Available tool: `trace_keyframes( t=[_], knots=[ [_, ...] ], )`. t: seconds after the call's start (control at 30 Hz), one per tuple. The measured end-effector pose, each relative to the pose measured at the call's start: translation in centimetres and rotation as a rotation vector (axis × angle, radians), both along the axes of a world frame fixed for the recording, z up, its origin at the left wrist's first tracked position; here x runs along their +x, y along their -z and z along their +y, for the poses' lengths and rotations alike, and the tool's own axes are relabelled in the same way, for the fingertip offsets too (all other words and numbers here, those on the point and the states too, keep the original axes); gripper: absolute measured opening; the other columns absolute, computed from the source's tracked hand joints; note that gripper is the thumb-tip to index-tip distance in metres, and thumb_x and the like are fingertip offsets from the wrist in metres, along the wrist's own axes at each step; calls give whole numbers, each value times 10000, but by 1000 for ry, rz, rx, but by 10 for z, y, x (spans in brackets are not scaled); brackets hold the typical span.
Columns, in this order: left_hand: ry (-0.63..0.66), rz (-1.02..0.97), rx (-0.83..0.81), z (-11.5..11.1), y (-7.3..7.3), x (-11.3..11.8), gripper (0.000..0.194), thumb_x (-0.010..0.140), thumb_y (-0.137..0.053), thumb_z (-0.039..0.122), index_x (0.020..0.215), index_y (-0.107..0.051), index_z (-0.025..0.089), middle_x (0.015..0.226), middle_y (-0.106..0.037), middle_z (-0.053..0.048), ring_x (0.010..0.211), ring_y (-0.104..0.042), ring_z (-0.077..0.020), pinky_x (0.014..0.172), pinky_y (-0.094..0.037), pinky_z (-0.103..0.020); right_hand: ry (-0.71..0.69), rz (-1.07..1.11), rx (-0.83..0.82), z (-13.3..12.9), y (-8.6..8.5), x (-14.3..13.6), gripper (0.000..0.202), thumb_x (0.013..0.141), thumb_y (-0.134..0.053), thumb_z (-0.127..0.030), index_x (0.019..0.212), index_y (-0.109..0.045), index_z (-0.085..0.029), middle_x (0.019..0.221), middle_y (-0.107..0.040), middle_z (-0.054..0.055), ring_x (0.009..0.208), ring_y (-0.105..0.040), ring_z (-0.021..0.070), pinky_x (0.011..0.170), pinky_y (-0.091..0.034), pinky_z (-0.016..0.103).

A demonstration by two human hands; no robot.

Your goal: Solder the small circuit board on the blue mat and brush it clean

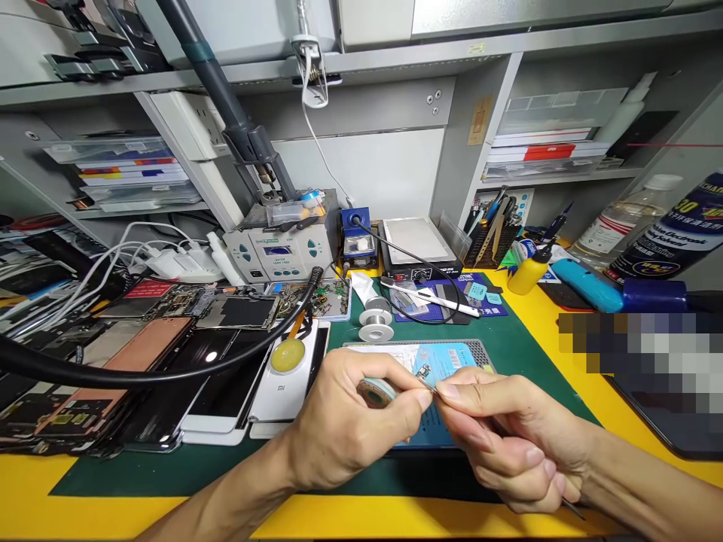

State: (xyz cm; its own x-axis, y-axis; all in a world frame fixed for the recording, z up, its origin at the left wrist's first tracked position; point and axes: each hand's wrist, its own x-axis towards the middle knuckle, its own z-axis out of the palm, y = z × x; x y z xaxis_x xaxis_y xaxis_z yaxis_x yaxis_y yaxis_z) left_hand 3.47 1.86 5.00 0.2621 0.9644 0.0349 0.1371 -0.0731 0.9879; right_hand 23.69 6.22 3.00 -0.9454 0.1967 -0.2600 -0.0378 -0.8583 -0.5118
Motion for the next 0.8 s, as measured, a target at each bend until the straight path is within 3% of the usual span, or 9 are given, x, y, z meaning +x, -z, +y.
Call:
trace_keyframes(
  t=[0.13, 0.3, 0.43, 0.5, 0.6, 0.7, 0.8],
  knots=[
    [-28, 66, 146, 1, 2, 0, 169, 846, -618, 188, 728, -698, 98, 510, -566, 25, 408, -443, -50, 358, -328, -156, 45, -122, 145, 1, -6, 0, 391, 968, -539, -419, 706, -629, -143, 362, -344, -96, 252, -142, 10, 234, -177, 102],
    [-147, 201, 630, 3, 7, 4, 117, 806, -639, 63, 762, -734, 115, 654, -723, -13, 551, -629, -81, 560, -494, -170, 195, -363, 653, -3, -14, 8, 494, 969, -482, -587, 858, -668, -143, 434, -395, -78, 328, -246, 33, 309, -210, 148],
    [-215, 331, 925, 5, 16, 3, 107, 808, -660, 27, 846, -711, 113, 692, -728, -18, 586, -647, -91, 600, -511, -202, 349, -526, 1051, -9, -17, 10, 495, 967, -473, -611, 866, -658, -163, 567, -353, -63, 514, -323, 66, 445, -298, 160],
    [-244, 458, 1099, 6, 21, -1, 149, 791, -686, 17, 910, -699, 107, 690, -717, -23, 591, -635, -108, 595, -500, -236, 329, -532, 1036, -10, -17, 10, 505, 964, -463, -623, 870, -658, -167, 560, -370, -60, 503, -336, 65, 437, -300, 156],
    [-226, 643, 1281, 6, 24, -8, 292, 772, -719, 18, 1051, -667, 84, 689, -711, -27, 589, -619, -131, 586, -482, -275, 215, -476, 736, -9, -16, 10, 519, 963, -439, -635, 901, -661, -171, 453, -402, -75, 341, -284, 46, 317, -219, 150],
    [-218, 736, 1316, 6, 23, -10, 310, 776, -724, 21, 1071, -649, 81, 684, -714, -32, 576, -614, -137, 566, -464, -281, 184, -467, 591, -8, -15, 8, 509, 962, -436, -624, 905, -661, -171, 404, -430, -77, 250, -268, 47, 251, -229, 145],
    [-275, 698, 1273, 6, 21, -6, 255, 774, -718, 7, 1003, -660, 105, 699, -723, -35, 579, -624, -131, 570, -470, -272, 207, -539, 640, -12, -16, 3, 516, 944, -439, -659, 901, -632, -183, 433, -452, -74, 271, -299, 39, 261, -251, 118]
  ],
)
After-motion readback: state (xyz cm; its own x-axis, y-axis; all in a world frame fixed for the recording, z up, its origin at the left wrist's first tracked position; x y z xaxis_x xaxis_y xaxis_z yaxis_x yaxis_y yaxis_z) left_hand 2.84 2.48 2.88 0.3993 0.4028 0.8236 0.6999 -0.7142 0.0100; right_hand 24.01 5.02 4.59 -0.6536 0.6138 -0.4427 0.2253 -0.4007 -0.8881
